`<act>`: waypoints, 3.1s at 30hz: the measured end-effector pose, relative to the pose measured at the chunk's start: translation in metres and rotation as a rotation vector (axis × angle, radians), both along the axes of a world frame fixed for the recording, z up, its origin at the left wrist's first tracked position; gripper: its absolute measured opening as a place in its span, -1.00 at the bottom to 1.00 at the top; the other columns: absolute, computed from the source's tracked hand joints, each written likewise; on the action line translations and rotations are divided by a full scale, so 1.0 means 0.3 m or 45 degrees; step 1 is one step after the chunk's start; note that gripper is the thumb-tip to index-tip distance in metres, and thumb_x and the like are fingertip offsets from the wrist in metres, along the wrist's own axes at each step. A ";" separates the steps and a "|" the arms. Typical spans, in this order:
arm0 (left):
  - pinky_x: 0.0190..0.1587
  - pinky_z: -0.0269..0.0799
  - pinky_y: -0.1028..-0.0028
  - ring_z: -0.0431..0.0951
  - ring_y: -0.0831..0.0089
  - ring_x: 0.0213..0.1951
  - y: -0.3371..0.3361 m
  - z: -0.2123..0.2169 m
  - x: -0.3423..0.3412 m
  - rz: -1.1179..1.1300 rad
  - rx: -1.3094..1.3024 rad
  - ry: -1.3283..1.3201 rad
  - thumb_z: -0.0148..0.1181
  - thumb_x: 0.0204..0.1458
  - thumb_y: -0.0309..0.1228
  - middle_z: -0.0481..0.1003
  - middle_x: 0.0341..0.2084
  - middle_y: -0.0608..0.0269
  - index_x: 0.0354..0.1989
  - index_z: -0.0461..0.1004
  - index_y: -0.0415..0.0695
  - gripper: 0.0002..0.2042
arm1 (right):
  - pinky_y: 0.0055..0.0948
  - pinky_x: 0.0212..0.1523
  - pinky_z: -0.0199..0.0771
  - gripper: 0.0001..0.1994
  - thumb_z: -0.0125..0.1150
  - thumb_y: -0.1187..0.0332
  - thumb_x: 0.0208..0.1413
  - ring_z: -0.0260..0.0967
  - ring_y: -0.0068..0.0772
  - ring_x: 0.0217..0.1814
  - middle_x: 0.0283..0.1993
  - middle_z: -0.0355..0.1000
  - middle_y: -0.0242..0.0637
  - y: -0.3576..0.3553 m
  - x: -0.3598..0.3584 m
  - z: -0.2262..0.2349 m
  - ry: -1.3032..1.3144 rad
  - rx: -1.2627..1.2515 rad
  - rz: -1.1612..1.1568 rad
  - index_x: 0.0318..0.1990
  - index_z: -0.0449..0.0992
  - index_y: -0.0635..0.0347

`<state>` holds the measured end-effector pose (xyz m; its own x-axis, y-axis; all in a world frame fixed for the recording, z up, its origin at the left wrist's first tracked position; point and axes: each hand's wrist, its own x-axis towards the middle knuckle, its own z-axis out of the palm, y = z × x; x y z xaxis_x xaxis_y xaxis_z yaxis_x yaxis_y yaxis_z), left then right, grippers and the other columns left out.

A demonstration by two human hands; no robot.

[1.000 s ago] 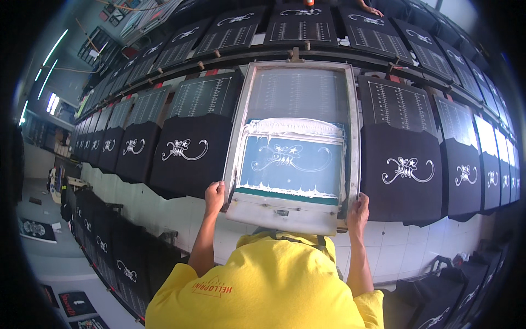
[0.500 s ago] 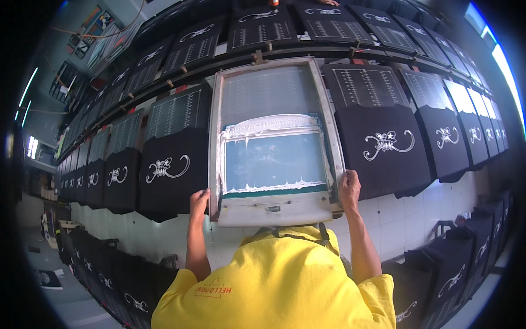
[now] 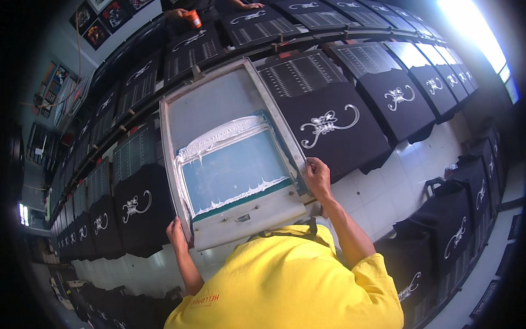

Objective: The person performs screen printing on black fabric by lowering the screen frame, applying white ink across the mesh with a squeegee, and then raising the frame to reveal the printed design.

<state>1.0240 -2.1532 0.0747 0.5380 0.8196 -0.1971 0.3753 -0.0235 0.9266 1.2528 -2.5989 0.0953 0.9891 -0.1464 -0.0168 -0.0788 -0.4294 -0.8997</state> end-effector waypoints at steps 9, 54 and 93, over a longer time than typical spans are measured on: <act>-0.24 0.33 0.55 0.44 0.60 -0.33 -0.597 -0.045 0.200 0.039 -0.012 -0.079 0.16 0.19 -0.29 0.53 -0.40 0.33 -0.21 0.56 -0.37 -0.69 | -0.49 -0.28 0.46 -0.77 0.11 0.49 0.11 0.47 -0.50 -0.35 -0.36 0.57 -0.19 -0.608 0.244 -0.022 -0.101 0.017 0.030 -0.10 0.57 0.29; -0.51 0.18 0.39 0.25 0.57 -0.58 -1.140 -0.106 0.625 -0.128 0.138 0.105 0.19 0.13 -0.25 0.33 -0.73 0.25 -0.47 0.48 -0.38 -0.65 | -0.51 -0.36 0.39 -0.82 0.11 0.53 0.11 0.42 -0.53 -0.41 -0.42 0.53 -0.27 -1.174 0.617 -0.081 -0.033 -0.002 0.009 -0.19 0.60 0.35; 0.25 0.27 0.21 0.33 0.08 0.18 -1.364 0.268 0.553 -1.472 1.142 0.288 0.13 -0.20 -0.55 0.29 0.17 0.10 0.18 0.32 -0.21 -0.40 | -0.19 0.24 0.32 -0.32 0.37 0.46 -0.25 0.26 -0.10 0.22 0.13 0.32 -0.18 -1.083 0.375 0.246 -0.539 -1.139 1.457 0.17 0.31 0.19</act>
<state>1.1900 -2.5625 0.1550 0.9893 -0.1417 -0.0352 -0.1191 -0.9226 0.3669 1.3654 -2.9237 0.1692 0.4827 0.8751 -0.0351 0.8571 -0.4802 -0.1866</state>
